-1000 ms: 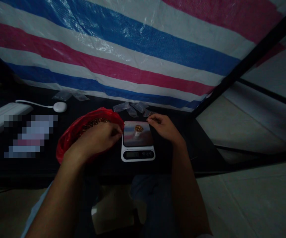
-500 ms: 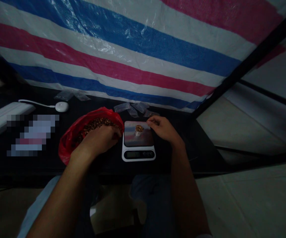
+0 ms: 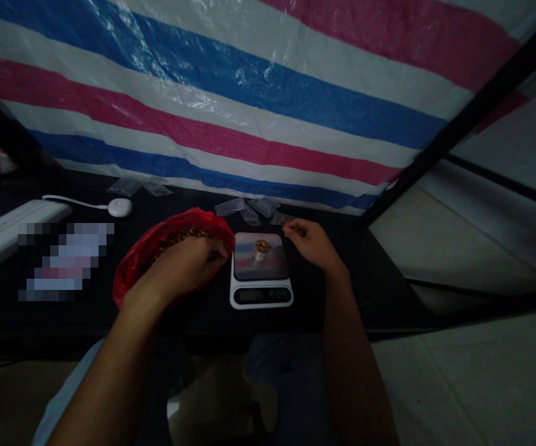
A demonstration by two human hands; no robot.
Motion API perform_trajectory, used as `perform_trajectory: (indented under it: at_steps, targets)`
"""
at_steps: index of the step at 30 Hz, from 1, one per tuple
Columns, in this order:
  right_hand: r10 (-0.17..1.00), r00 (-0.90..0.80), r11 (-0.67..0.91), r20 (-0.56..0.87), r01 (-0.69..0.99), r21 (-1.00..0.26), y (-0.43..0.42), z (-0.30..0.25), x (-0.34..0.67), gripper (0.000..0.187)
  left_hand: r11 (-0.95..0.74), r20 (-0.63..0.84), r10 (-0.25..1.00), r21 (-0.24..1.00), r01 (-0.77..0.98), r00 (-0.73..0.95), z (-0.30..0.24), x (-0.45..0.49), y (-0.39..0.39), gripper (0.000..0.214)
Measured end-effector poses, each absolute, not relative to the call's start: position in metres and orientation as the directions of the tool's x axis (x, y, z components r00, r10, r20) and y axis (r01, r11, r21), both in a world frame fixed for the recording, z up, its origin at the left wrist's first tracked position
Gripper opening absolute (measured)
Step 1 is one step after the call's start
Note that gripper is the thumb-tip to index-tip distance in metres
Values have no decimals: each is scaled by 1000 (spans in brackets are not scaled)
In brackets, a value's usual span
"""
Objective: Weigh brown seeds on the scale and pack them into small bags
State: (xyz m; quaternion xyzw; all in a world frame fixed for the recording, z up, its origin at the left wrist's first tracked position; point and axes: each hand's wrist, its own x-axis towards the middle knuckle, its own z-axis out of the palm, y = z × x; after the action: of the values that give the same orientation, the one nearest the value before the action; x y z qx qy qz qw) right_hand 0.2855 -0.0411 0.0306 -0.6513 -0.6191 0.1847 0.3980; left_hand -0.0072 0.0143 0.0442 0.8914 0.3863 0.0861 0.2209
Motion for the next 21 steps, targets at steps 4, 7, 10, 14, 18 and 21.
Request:
perform_trajectory:
  at_steps: [4, 7, 10, 14, 18, 21]
  targets:
    - [929, 222, 75, 295, 669, -739, -40, 28, 293, 20, -587, 49, 765, 464, 663, 642, 46, -26, 27, 32]
    - [918, 236, 74, 319, 687, -723, -37, 26, 297, 18, -548, 26, 799, 445, 709, 601, 43, -39, 35, 33]
    - [908, 242, 75, 342, 709, -701, -27, 25, 298, 15, -557, 31, 788, 462, 690, 615, 41, -43, 37, 34]
    - [905, 236, 50, 353, 766, -641, 3, 24, 294, 13, -583, 70, 763, 505, 637, 643, 43, -38, 34, 39]
    - [920, 192, 6, 342, 865, -502, 38, 23, 288, 20, -559, 46, 766, 542, 628, 642, 43, -33, 32, 41]
    - [935, 134, -3, 328, 929, -370, 55, 24, 286, 19, -552, 46, 759, 575, 604, 650, 43, -32, 32, 41]
